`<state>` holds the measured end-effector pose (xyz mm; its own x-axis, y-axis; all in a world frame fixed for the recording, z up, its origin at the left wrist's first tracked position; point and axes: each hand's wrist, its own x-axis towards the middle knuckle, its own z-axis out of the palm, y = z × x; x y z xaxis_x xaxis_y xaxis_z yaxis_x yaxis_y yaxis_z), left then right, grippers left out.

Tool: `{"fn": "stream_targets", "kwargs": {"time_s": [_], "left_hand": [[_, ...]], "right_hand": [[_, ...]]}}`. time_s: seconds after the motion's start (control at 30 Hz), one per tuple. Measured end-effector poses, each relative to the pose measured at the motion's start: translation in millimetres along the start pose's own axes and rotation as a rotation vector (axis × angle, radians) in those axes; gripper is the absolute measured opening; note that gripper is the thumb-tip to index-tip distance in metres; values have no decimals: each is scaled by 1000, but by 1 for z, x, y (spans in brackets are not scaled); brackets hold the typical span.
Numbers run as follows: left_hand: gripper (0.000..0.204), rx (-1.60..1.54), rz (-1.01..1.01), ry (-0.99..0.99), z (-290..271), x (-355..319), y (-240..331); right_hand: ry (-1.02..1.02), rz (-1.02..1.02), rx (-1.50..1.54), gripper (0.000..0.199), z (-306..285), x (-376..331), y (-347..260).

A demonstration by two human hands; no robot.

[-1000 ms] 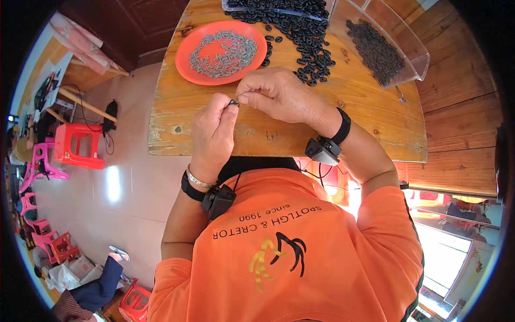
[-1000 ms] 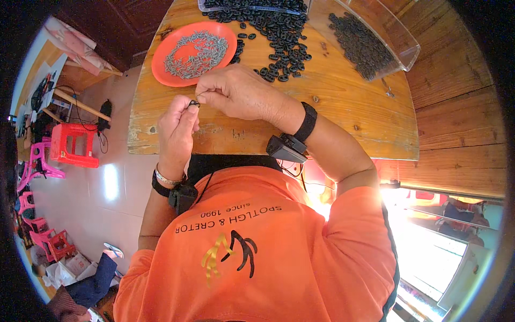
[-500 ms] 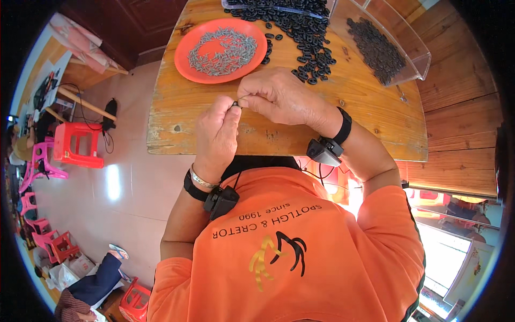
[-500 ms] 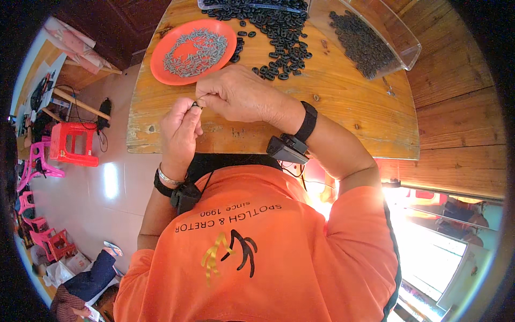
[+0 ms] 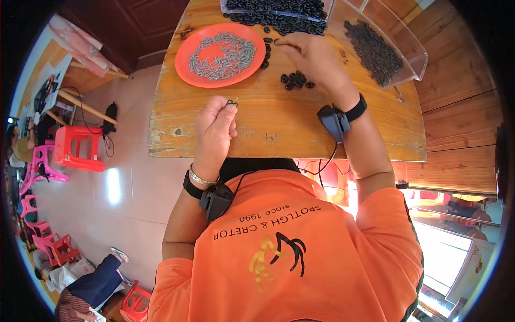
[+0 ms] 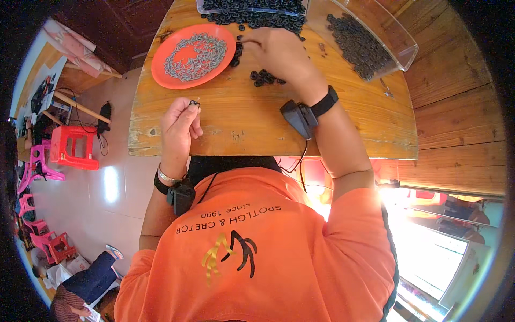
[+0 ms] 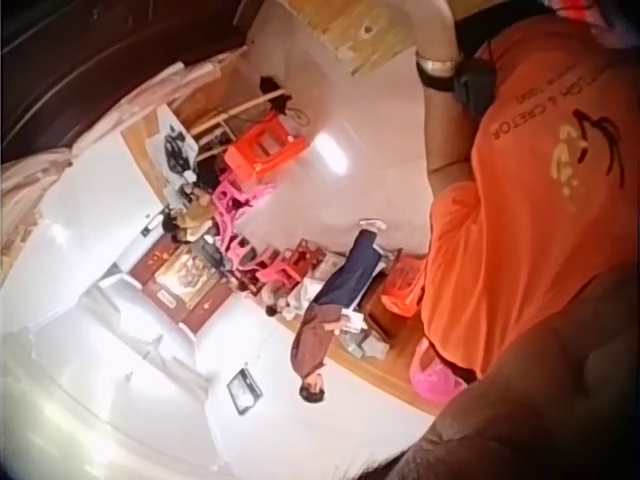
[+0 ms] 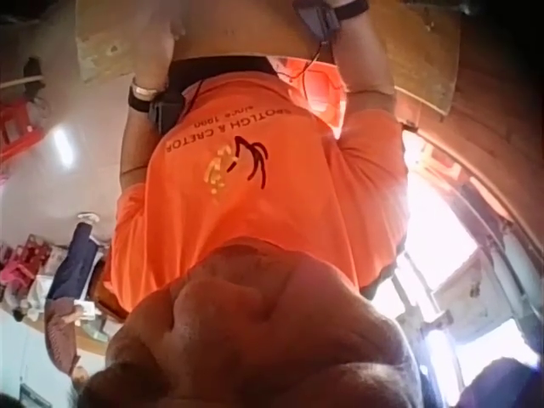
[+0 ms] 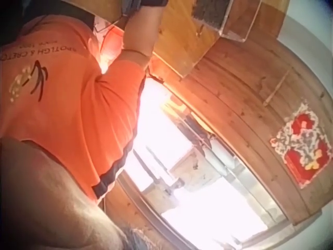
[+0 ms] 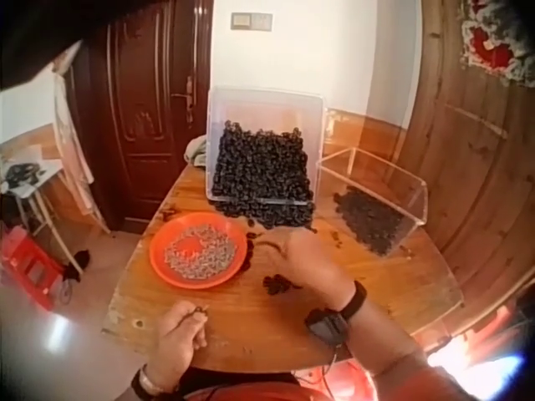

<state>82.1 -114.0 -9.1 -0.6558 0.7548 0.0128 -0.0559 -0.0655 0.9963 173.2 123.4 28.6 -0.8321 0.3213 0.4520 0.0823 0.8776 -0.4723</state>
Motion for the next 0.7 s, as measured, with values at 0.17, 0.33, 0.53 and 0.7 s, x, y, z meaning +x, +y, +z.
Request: {"fn": "stream_targets", "kwargs": {"time_s": [0.17,0.33,0.53,0.7], "left_hand": [[18,-19,-9,-32,2,1,-4],[17,-93,-59,-98,8,0,-9],[16,-62,-38,-147,16,-1,-11],[16,-65,-1,-132,15,-2,-16]], "right_hand": [[40,84,-515,27,-19,-7,41],[-142,287,-547,21,-24,-10,48],[-59,203,-460,19,-15,-11,66],[-90,212,-303,25,-18,-10,39]]}}
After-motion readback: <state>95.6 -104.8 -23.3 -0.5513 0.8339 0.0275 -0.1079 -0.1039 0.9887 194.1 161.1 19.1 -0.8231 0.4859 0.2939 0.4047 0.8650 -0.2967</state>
